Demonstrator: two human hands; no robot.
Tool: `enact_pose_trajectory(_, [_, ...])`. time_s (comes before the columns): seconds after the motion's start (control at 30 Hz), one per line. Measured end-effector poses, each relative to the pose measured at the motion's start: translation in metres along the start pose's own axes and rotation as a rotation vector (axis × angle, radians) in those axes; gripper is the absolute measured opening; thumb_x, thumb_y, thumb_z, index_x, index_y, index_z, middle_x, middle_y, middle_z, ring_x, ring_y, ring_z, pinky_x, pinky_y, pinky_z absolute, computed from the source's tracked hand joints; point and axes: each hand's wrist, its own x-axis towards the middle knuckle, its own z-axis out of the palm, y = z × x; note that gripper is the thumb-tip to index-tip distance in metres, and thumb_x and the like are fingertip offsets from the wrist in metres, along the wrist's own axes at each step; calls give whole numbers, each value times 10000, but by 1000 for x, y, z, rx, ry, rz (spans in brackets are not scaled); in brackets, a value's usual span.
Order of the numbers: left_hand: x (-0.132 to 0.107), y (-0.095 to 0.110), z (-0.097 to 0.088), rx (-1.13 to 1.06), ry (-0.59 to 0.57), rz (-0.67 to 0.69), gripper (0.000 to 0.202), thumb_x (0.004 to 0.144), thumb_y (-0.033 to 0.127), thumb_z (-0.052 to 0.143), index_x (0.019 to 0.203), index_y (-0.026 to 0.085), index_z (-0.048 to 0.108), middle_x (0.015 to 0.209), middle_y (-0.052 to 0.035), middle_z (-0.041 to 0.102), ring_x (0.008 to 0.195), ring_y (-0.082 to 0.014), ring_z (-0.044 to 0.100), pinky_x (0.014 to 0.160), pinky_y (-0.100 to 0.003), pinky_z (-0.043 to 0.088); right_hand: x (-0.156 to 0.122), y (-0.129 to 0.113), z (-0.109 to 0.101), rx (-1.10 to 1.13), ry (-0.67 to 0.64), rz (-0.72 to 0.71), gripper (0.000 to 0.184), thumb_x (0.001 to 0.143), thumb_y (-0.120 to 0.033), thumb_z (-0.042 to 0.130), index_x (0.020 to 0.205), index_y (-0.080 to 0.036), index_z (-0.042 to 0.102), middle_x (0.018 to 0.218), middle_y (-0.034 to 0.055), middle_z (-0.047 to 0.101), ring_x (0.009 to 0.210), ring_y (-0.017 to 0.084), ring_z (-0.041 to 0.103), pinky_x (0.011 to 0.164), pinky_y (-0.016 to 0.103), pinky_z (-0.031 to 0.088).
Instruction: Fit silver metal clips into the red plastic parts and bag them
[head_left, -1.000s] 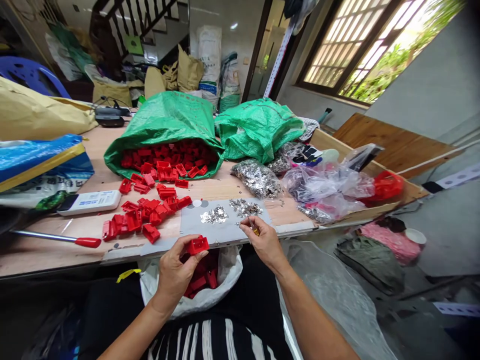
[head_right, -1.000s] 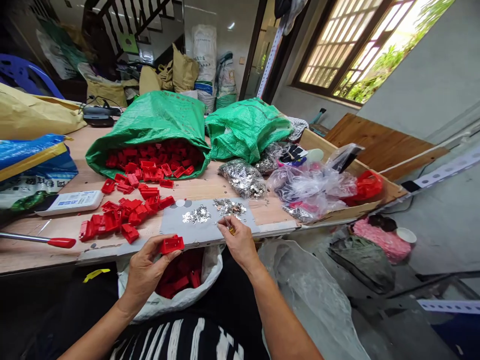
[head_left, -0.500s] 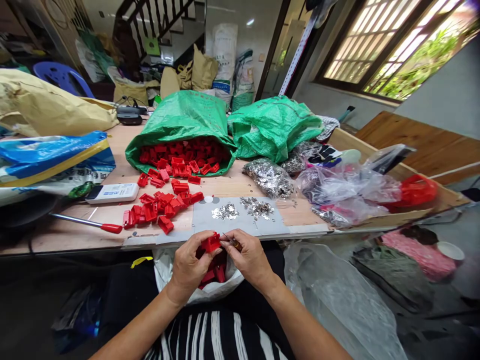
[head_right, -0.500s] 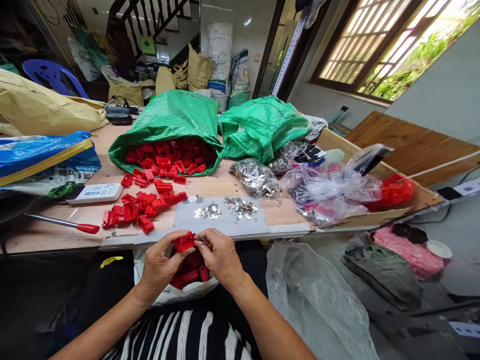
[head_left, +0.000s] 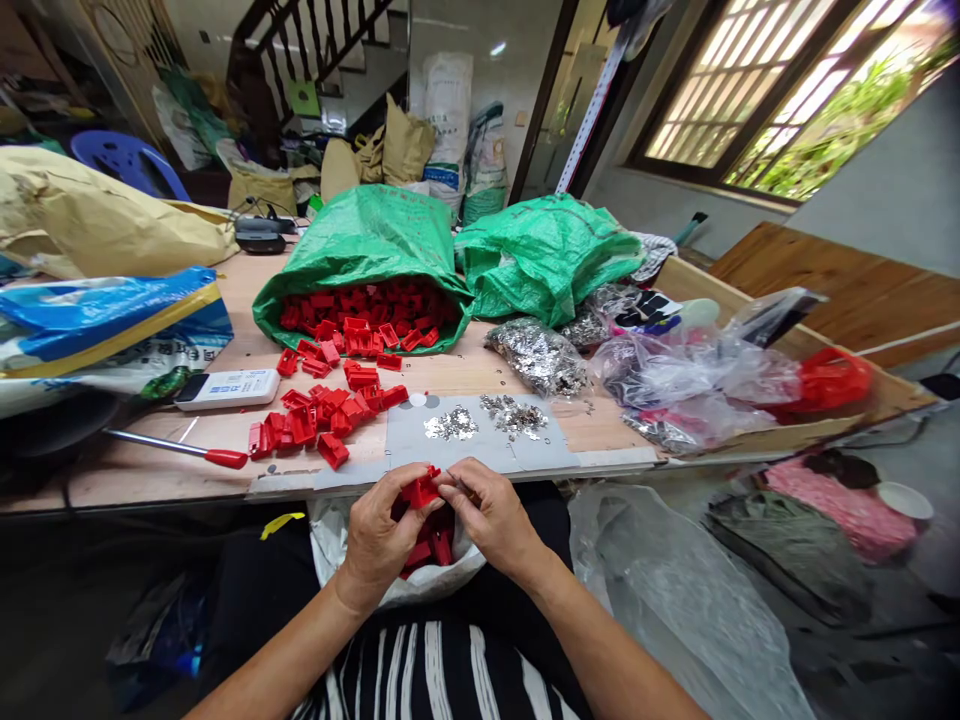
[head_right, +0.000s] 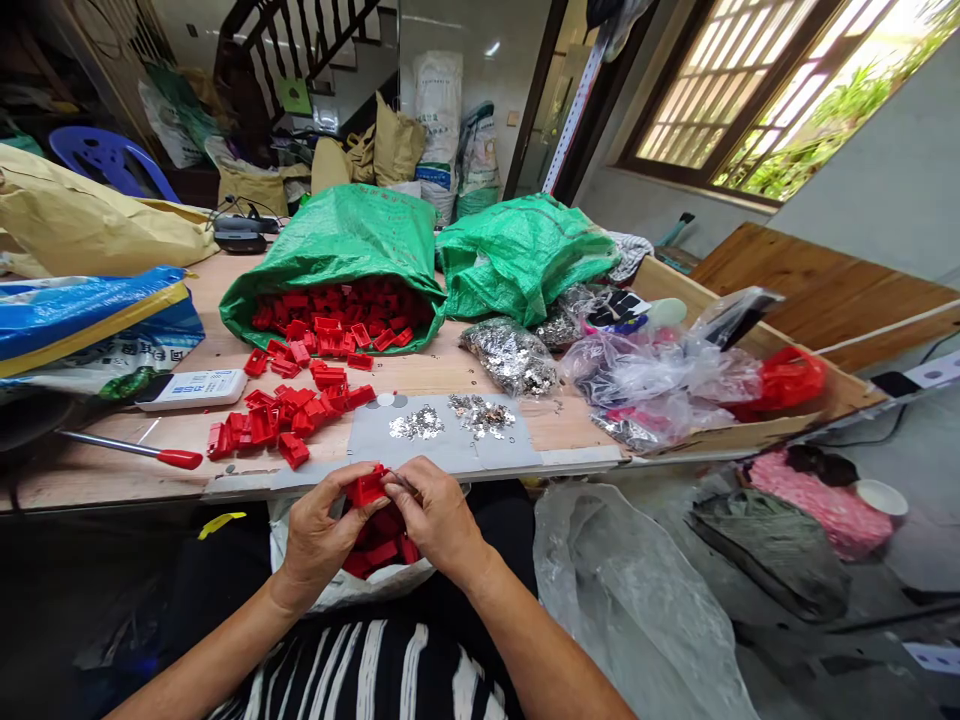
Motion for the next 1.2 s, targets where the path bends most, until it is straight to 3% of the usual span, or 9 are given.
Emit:
enact_pose_trajectory(0.17, [0,1,-1,14,22,-26,296,787,243,693,1071,210,613,990,-42,730,885,-175,700,801,-275,548,2,5,-12,196,-6,149,188,897,-330,531,927,-185,647,835,16,592,751,139,534,676,245,417])
enact_pose_trajectory(0.3, [0,2,-1,2,20,-26,300,785,244,694,1073,215,614,988,-41,733,881,-180,702,795,-281,553,3,11,-11,237,24,218,133,847,-318,598,860,-185,590,794,-16,568,715,118,495,666,231,392])
enact_pose_trajectory(0.63, [-5,7,-1,-57,-90,32,274,799,209,675,1065,213,609,997,-48,732,901,-175,697,807,-276,553,3,16,0,526,-121,366,325,705,-364,731,740,-188,460,661,-68,444,586,82,378,547,212,315])
enact_pose_trajectory(0.93, [-14,9,-1,-176,-215,-125,272,798,192,660,1065,227,626,991,-36,739,864,-183,702,758,-282,558,-13,30,5,759,-264,508,485,659,-496,766,834,-201,423,673,-83,449,484,41,306,443,183,217])
enact_pose_trajectory(1.2, [-18,5,0,-298,-230,-246,270,778,200,678,1044,219,635,1008,-44,728,885,-192,698,779,-301,560,-17,31,2,831,-282,540,447,693,-445,765,866,-199,435,615,-100,426,453,34,319,417,167,207])
